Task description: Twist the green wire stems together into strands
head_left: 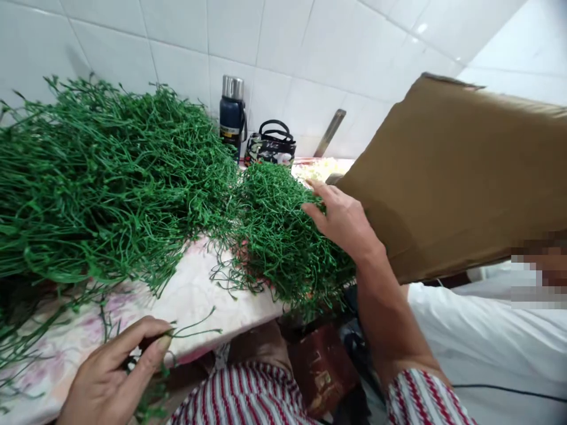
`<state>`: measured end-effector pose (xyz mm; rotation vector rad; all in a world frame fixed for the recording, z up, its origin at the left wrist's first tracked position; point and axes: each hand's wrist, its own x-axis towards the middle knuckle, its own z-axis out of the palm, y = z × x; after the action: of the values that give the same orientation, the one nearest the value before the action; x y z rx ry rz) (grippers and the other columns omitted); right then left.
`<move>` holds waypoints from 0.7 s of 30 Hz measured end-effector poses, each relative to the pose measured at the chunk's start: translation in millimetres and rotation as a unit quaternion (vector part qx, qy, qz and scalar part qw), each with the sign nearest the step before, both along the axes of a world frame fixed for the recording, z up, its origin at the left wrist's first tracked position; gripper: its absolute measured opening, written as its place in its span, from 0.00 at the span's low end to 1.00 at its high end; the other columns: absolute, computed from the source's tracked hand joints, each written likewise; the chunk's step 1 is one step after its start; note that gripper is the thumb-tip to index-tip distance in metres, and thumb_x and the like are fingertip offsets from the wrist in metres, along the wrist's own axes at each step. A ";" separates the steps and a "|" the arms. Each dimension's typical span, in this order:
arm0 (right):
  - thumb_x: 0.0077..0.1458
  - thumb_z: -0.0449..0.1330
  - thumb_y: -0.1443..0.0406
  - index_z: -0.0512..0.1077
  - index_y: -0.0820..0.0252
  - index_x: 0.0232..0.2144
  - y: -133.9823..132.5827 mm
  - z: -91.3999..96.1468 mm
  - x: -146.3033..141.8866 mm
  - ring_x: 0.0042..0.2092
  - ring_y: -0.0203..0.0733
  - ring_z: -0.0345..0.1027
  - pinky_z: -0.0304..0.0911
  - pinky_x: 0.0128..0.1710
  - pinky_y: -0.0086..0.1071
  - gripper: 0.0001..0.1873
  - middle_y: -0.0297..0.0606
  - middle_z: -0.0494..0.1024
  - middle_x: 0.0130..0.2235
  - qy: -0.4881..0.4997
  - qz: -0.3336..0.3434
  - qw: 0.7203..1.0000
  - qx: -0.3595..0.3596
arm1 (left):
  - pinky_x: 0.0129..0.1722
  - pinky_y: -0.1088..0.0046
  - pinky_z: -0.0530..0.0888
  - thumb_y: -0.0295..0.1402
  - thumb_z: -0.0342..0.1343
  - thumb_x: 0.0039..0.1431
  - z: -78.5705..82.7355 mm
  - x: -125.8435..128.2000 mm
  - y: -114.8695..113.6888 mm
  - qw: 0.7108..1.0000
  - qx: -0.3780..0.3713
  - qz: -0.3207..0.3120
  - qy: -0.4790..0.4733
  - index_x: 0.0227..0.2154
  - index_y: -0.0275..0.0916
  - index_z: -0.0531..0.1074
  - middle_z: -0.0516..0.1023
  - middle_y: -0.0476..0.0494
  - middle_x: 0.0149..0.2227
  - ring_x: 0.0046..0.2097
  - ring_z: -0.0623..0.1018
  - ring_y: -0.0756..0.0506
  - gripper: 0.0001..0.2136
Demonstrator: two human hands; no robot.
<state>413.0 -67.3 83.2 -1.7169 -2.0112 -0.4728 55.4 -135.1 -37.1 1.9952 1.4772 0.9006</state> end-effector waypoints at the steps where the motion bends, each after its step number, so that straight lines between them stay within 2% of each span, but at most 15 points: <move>1: 0.54 0.58 0.61 0.64 0.61 0.52 5.2 0.4 8.0 0.40 0.47 0.68 0.62 0.41 0.42 0.23 0.47 0.73 0.43 -0.038 -0.037 0.999 -0.003 | 0.27 0.81 0.75 0.40 0.54 0.53 -1.9 1.3 3.6 1.000 0.004 -0.013 -0.009 0.32 0.47 0.72 0.79 0.54 0.32 0.32 0.79 0.48 0.06; 3: 0.53 0.58 0.61 0.62 0.62 0.54 6.8 -1.8 13.9 0.46 0.52 0.66 0.60 0.45 0.47 0.26 0.50 0.71 0.48 -0.079 -0.067 0.994 0.017 | 0.27 0.83 0.75 0.38 0.54 0.54 -2.8 5.3 10.4 0.998 0.014 -0.051 -0.026 0.33 0.47 0.73 0.80 0.54 0.33 0.32 0.79 0.49 0.05; 5: 0.55 0.57 0.61 0.65 0.61 0.50 -1.5 -7.7 4.6 0.48 0.52 0.64 0.57 0.49 0.48 0.20 0.47 0.71 0.48 -0.063 -0.024 0.996 0.057 | 0.29 0.83 0.74 0.35 0.53 0.55 0.9 13.1 15.2 0.996 0.010 -0.074 -0.045 0.34 0.46 0.73 0.79 0.53 0.34 0.34 0.79 0.50 0.06; 7: 0.57 0.55 0.63 0.69 0.60 0.44 -14.2 -17.2 -18.0 0.47 0.47 0.65 0.59 0.49 0.44 0.13 0.44 0.74 0.44 -0.004 0.079 0.995 0.059 | 0.30 0.81 0.74 0.33 0.51 0.57 7.8 25.1 17.8 0.994 -0.005 -0.082 -0.070 0.34 0.44 0.73 0.78 0.50 0.35 0.36 0.78 0.49 0.07; 8: 0.57 0.54 0.64 0.70 0.59 0.42 -20.2 -23.3 -32.5 0.45 0.44 0.66 0.61 0.47 0.41 0.11 0.42 0.74 0.42 0.031 0.143 0.989 0.035 | 0.32 0.80 0.74 0.31 0.50 0.58 11.5 32.2 18.6 0.994 -0.018 -0.073 -0.083 0.34 0.43 0.73 0.77 0.48 0.36 0.38 0.77 0.49 0.07; 9: 0.57 0.54 0.64 0.70 0.60 0.41 -25.4 -30.5 -47.9 0.43 0.42 0.67 0.62 0.45 0.38 0.10 0.42 0.75 0.40 0.064 0.205 0.977 -0.001 | 0.32 0.79 0.73 0.30 0.49 0.57 14.9 39.3 19.5 0.990 -0.017 -0.100 -0.100 0.33 0.42 0.74 0.77 0.47 0.35 0.38 0.77 0.48 0.08; 12: 0.57 0.55 0.64 0.70 0.63 0.41 -33.2 -56.6 -91.2 0.40 0.40 0.67 0.64 0.41 0.34 0.11 0.42 0.75 0.37 0.121 0.331 0.930 -0.102 | 0.36 0.76 0.72 0.25 0.49 0.56 20.5 56.8 22.6 0.984 -0.023 -0.084 -0.158 0.33 0.39 0.73 0.75 0.46 0.33 0.37 0.74 0.49 0.08; 14: 0.57 0.54 0.64 0.70 0.64 0.38 -33.2 -74.9 -111.8 0.38 0.39 0.67 0.64 0.39 0.34 0.09 0.42 0.74 0.34 0.150 0.356 0.913 -0.128 | 0.34 0.77 0.71 0.23 0.50 0.54 20.8 62.5 24.5 0.976 -0.037 -0.063 -0.205 0.32 0.38 0.71 0.74 0.48 0.31 0.34 0.73 0.51 0.07; 17: 0.58 0.52 0.66 0.69 0.63 0.31 -30.4 -95.9 -127.5 0.33 0.37 0.65 0.62 0.34 0.32 0.08 0.39 0.71 0.29 0.222 0.366 0.893 -0.139 | 0.30 0.79 0.70 0.22 0.51 0.51 19.0 62.5 26.0 0.958 -0.063 -0.046 -0.275 0.31 0.37 0.70 0.72 0.49 0.29 0.30 0.71 0.52 0.07; 21: 0.57 0.53 0.67 0.68 0.62 0.30 -29.6 -105.5 -131.7 0.32 0.36 0.64 0.61 0.32 0.31 0.06 0.37 0.70 0.28 0.280 0.374 0.874 -0.133 | 0.30 0.77 0.71 0.21 0.51 0.50 15.3 56.4 27.7 0.952 -0.073 -0.058 -0.292 0.30 0.37 0.70 0.71 0.48 0.30 0.31 0.71 0.52 0.07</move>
<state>281.4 -97.0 -22.3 -0.8904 -2.1172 0.5238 111.8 -107.4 -21.8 1.5054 1.0433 1.1633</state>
